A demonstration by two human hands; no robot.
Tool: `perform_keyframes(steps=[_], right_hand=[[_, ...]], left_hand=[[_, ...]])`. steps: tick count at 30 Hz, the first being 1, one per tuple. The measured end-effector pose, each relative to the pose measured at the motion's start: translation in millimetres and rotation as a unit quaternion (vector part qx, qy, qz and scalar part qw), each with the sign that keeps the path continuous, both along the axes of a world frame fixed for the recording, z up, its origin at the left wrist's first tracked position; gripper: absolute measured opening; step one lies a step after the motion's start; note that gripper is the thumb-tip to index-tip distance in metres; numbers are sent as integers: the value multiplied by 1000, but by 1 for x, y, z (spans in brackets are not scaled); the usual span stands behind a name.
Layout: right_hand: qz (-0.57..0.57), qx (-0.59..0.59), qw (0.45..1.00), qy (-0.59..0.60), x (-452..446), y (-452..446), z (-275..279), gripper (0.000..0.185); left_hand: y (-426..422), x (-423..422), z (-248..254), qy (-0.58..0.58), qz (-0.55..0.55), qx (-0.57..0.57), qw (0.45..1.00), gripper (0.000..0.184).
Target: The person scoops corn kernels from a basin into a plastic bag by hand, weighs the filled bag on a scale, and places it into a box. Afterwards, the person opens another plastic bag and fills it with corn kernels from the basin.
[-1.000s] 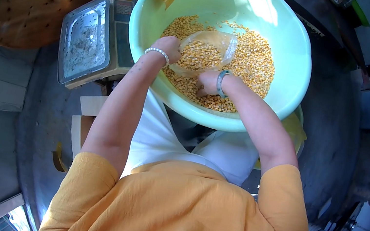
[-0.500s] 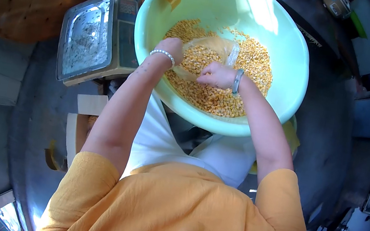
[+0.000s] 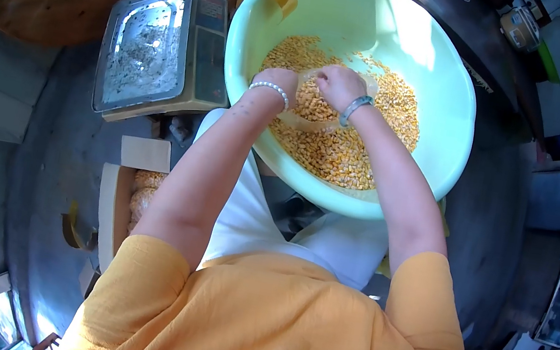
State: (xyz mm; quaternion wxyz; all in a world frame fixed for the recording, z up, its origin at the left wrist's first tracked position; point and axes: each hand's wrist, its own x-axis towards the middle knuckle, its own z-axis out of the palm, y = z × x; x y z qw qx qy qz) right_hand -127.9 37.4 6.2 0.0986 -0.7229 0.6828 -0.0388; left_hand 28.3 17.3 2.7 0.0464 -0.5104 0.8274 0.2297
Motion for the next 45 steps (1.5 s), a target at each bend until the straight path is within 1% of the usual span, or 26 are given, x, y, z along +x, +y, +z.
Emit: perform_keyframes(steps=[1,4,7,9,11,12,13,16,17,19,22,23,26,30,32,37,38,40,41,43,45], right_hand=[[-28,-27,999,-11,-4,0,1,23],[-47,-182,982,33,-28,-2,-9,29],[-109,-198,973,54,-38,6,-27,41],[-182,-37,980,-65,-64,-5,-63,46],[-182,12,976,-120,-84,-12,-89,32],[-247,35,947,-204,-78,-10,-81,26],[-310,60,905,-285,-72,-7,-71,22],[-279,-32,902,-328,-87,-16,-69,20],[-281,-21,892,-353,-91,-18,-63,19],[-288,1,870,-400,-90,-15,-31,18],[-263,-15,894,-362,-84,-16,3,17],[-256,-30,902,-347,-84,-18,11,17],[-216,-90,914,-331,-73,-20,41,18],[-149,-134,925,-322,-53,-29,93,18],[-127,-136,921,-343,-32,-32,125,18],[-33,-125,915,-383,36,-57,184,21],[-20,-114,917,-381,60,-57,195,22],[20,-96,925,-368,98,-74,195,21],[44,-89,929,-357,115,-85,190,21],[54,-121,946,-296,152,-105,173,20],[99,-117,951,-268,181,-134,144,21]], left_hand=[[-1,0,-2,-12,-9,3,1000,23],[0,-1,-7,-22,-36,-4,999,22],[0,0,-12,6,-21,-27,999,20],[1,0,-9,33,6,-40,999,19],[1,-1,-10,53,21,-47,997,19],[0,-1,-12,58,19,-51,997,19],[1,0,-8,69,36,-42,996,19],[4,1,1,108,75,-30,991,20],[3,1,1,124,87,-33,988,20],[1,-1,-3,164,109,-54,979,18],[-3,2,1,289,130,-19,948,18],[-5,4,4,356,140,46,923,21],[-11,5,6,480,174,89,855,21],[-3,21,58,585,175,102,785,21],[-4,41,83,633,166,112,748,20],[-6,115,132,709,202,73,672,19],[-3,134,141,707,218,61,670,20],[-1,170,143,714,242,35,656,21],[1,185,143,722,265,31,639,20],[3,214,137,695,329,7,640,18],[-6,241,113,684,372,-15,627,18]])
